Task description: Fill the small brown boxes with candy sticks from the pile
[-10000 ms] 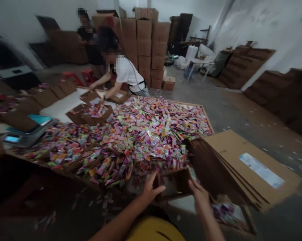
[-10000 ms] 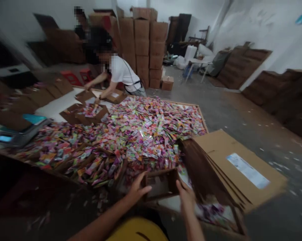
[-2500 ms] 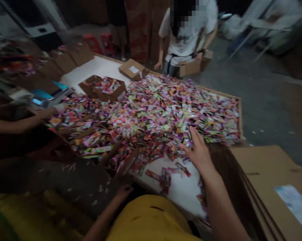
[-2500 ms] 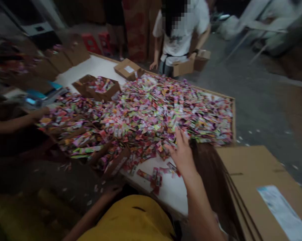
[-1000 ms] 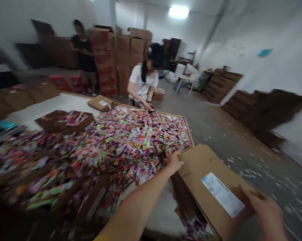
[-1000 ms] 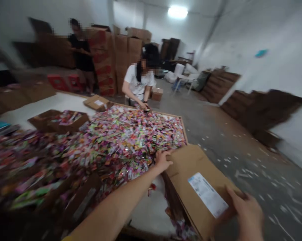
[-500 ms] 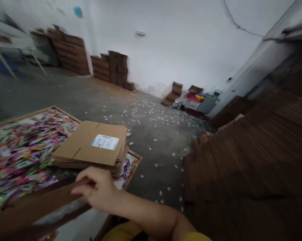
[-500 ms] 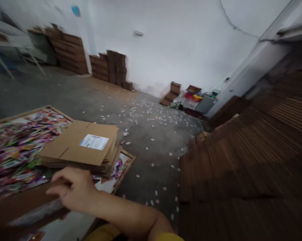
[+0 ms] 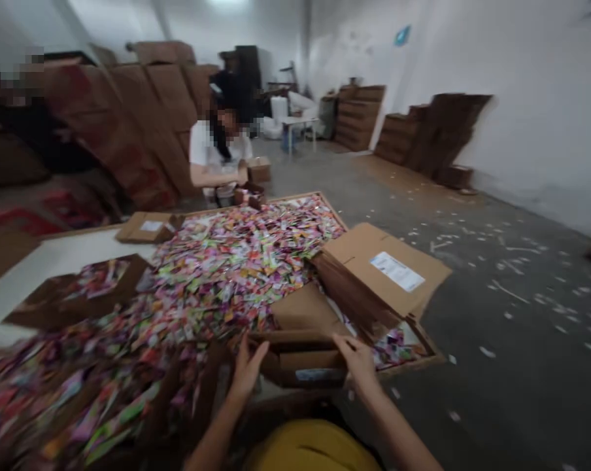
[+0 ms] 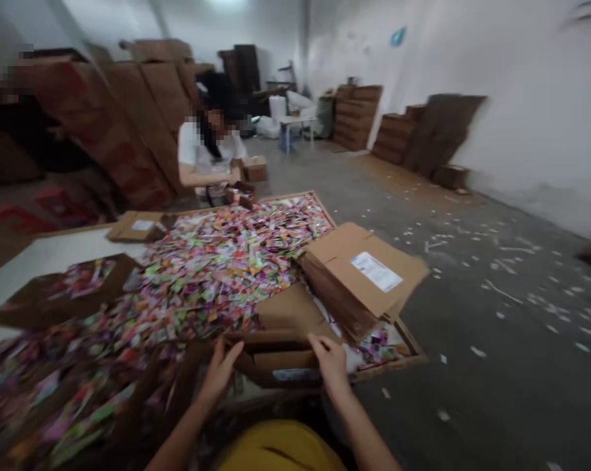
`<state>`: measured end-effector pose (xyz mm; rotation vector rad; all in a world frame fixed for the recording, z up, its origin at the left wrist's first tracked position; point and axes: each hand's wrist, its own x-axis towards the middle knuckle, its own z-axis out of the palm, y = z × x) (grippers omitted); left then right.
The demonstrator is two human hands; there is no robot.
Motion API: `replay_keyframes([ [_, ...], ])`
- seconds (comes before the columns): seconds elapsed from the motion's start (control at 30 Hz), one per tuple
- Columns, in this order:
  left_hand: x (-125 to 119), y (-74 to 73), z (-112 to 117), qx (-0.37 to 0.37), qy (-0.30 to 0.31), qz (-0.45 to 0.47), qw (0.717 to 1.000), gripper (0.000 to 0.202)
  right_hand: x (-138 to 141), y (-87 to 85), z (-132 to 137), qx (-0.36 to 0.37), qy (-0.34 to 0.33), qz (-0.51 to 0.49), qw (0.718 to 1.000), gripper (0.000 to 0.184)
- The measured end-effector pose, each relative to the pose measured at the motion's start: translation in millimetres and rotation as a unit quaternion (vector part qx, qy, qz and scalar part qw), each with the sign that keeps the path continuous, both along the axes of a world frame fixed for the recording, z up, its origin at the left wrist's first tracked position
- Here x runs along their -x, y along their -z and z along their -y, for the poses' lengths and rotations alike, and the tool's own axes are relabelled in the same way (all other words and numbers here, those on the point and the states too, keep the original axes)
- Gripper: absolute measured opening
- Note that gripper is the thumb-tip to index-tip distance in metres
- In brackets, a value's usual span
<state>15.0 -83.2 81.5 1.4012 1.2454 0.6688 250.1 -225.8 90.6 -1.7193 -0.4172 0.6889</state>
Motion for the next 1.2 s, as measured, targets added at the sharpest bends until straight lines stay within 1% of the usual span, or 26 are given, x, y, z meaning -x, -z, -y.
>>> replay_keyframes([
  [0.07,6,5.5,13,-0.007,0.088,0.055,0.995,0.080,-4,-1.2,-4,0.002,0.022,-0.044,0.999,0.049],
  [0.1,8,9.0,19,-0.005,0.121,0.075,0.990,0.083,-4,-3.5,-4,0.010,0.014,-0.066,0.998,0.054],
  [0.13,9,12.9,24,0.000,0.137,0.086,0.987,0.084,-4,-6.1,-3,0.024,-0.017,-0.092,0.995,0.056],
  [0.17,10,17.5,27,0.008,0.132,0.087,0.987,0.083,-5,-8.5,-1,0.045,-0.066,-0.122,0.989,0.055],
  [0.23,12,28.5,29,0.020,0.095,0.058,0.994,0.080,-5,-9.8,1,0.095,-0.176,-0.153,0.968,0.047],
  [0.27,12,34.9,28,0.013,0.082,0.038,0.996,0.080,-4,-7.9,2,0.115,-0.212,-0.130,0.962,0.041],
  [0.3,11,41.4,26,-0.002,0.077,0.021,0.997,0.079,-4,-4.5,2,0.134,-0.222,-0.077,0.963,0.035],
  [0.33,8,47.6,24,-0.019,0.083,0.013,0.996,0.078,-4,0.2,0,0.149,-0.207,0.001,0.967,0.031],
  [0.4,2,57.2,22,-0.041,0.111,0.024,0.993,0.072,-3,10.2,-4,0.163,-0.141,0.154,0.964,0.032],
  [0.43,-1,59.8,21,-0.044,0.122,0.043,0.991,0.069,-4,14.0,-7,0.162,-0.117,0.199,0.959,0.036],
  [0.47,-3,60.6,21,-0.039,0.132,0.070,0.988,0.066,-4,16.6,-9,0.150,-0.111,0.224,0.957,0.041],
  [0.5,-3,60.0,21,-0.029,0.140,0.100,0.985,0.065,-4,17.6,-9,0.126,-0.130,0.233,0.955,0.046],
  [0.57,1,56.2,23,-0.011,0.140,0.149,0.979,0.068,-6,15.6,-5,0.064,-0.212,0.222,0.950,0.055],
  [0.63,8,52.7,24,-0.018,0.132,0.156,0.979,0.063,-8,9.7,8,0.028,-0.287,0.181,0.940,0.054],
  [0.7,16,51.7,23,-0.052,0.149,0.146,0.977,0.044,-12,1.3,26,0.039,-0.339,0.131,0.931,0.045],
  [0.73,20,51.4,21,-0.070,0.169,0.144,0.973,0.035,-14,-3.4,33,0.049,-0.364,0.112,0.923,0.043],
  [0.77,24,50.5,18,-0.082,0.191,0.143,0.967,0.032,-16,-8.0,40,0.057,-0.392,0.099,0.913,0.045],
  [0.83,31,44.8,9,-0.087,0.243,0.131,0.957,0.038,-18,-15.4,45,0.067,-0.438,0.099,0.891,0.055],
  [0.9,37,32.4,-1,-0.070,0.296,0.087,0.949,0.047,-17,-18.2,39,0.081,-0.436,0.141,0.885,0.065],
  [0.93,39,24.4,-5,-0.061,0.326,0.057,0.942,0.052,-15,-17.8,33,0.087,-0.422,0.169,0.887,0.064],
  [0.97,40,16.3,-8,-0.060,0.353,0.023,0.933,0.056,-11,-16.4,26,0.093,-0.401,0.201,0.889,0.057],
  [1.0,38,8.7,-9,-0.070,0.374,-0.015,0.925,0.062,-7,-14.2,19,0.100,-0.378,0.235,0.890,0.045],
  [1.03,35,2.3,-8,-0.094,0.385,-0.058,0.916,0.070,-1,-11.6,11,0.108,-0.357,0.274,0.887,0.032],
  [1.1,24,-4.9,-1,-0.163,0.375,-0.149,0.900,0.083,13,-6.0,-2,0.134,-0.321,0.366,0.863,0.016],
  [1.13,16,-5.7,4,-0.196,0.359,-0.186,0.893,0.083,20,-3.2,-7,0.143,-0.315,0.413,0.843,0.014],
  [1.2,1,-3.5,14,-0.250,0.329,-0.211,0.886,0.066,33,1.4,-15,0.136,-0.331,0.469,0.807,0.019],
])
